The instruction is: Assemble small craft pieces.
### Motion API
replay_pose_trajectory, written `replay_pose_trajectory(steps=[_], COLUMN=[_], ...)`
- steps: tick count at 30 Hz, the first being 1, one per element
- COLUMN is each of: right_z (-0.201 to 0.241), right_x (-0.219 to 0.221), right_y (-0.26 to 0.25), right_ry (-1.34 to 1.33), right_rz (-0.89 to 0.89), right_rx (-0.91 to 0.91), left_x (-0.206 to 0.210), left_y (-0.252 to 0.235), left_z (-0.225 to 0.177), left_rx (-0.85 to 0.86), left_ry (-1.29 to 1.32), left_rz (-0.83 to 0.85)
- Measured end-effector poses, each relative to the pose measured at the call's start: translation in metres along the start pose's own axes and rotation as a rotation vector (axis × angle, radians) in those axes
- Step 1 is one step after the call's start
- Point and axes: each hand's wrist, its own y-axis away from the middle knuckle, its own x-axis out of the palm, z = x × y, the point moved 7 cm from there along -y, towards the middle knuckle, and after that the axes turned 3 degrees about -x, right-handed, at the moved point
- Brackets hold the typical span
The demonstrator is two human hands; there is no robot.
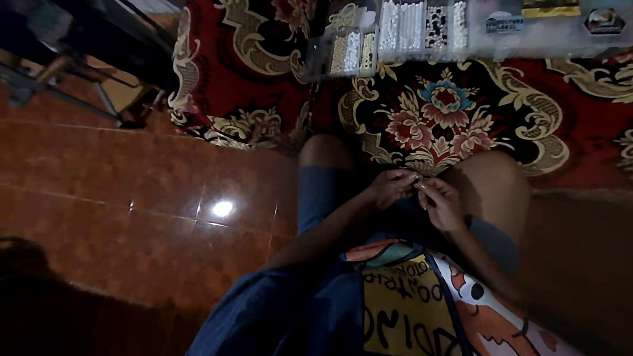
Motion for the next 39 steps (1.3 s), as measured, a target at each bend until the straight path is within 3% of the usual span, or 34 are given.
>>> replay_pose_trajectory(steps=[27, 39], right_z=[0.0, 0.0], right_x=[0.001, 0.0], right_y=[0.0, 0.002], right_ry=[0.013, 0.108], right_rz=[0.002, -0.032], right_rx=[0.005, 0.042], left_x=[0.0, -0.001], left_y=[-0.001, 0.006], left_z=[-0.003, -0.024], left_rx=[0.072, 0.204], left_ry=[-0.09, -0.363], left_rz=[0.013, -0.005])
